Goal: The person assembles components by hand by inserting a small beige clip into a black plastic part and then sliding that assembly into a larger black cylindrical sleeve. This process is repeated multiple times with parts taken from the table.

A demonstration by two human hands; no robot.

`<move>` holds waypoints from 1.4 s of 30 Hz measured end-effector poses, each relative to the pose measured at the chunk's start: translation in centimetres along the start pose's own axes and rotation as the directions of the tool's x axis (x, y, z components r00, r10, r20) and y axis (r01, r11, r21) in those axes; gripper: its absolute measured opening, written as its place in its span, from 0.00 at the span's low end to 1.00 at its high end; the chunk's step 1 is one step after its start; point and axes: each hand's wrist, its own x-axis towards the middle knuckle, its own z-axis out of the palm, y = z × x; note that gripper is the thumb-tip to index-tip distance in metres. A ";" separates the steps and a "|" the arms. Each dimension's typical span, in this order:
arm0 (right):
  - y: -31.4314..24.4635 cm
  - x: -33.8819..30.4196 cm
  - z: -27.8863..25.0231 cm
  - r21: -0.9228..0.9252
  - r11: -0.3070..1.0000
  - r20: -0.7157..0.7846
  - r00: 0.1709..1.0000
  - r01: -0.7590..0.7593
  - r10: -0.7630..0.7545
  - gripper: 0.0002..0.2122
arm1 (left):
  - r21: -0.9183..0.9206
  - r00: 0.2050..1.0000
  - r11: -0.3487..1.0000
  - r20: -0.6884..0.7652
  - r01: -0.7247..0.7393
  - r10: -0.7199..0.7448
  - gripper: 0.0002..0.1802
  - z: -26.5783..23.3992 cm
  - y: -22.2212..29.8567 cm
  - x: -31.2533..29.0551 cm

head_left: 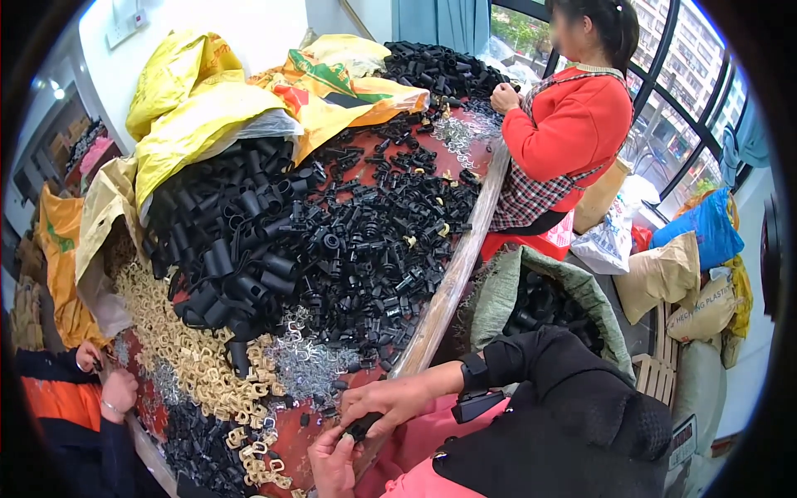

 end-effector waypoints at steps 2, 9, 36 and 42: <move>0.0 -0.2 0.6 -0.016 1.000 -0.050 0.999 -0.011 0.010 0.19 | -0.010 0.999 1.000 -0.035 -0.011 0.011 0.14 0.7 0.1 0.0; -0.7 0.1 1.6 -0.080 0.996 -0.317 0.946 0.044 -0.067 0.19 | 0.152 0.968 0.969 -0.127 -0.195 0.215 0.16 2.8 1.0 0.0; -0.6 2.8 2.5 0.397 0.911 -0.216 0.953 -0.115 0.215 0.46 | -0.338 0.960 0.901 -0.036 -0.272 0.276 0.50 2.6 0.7 0.3; -1.1 1.5 2.4 0.403 0.911 -0.236 0.952 -0.087 0.196 0.43 | -0.354 0.977 0.916 0.028 -0.189 0.213 0.49 3.3 -0.4 -0.4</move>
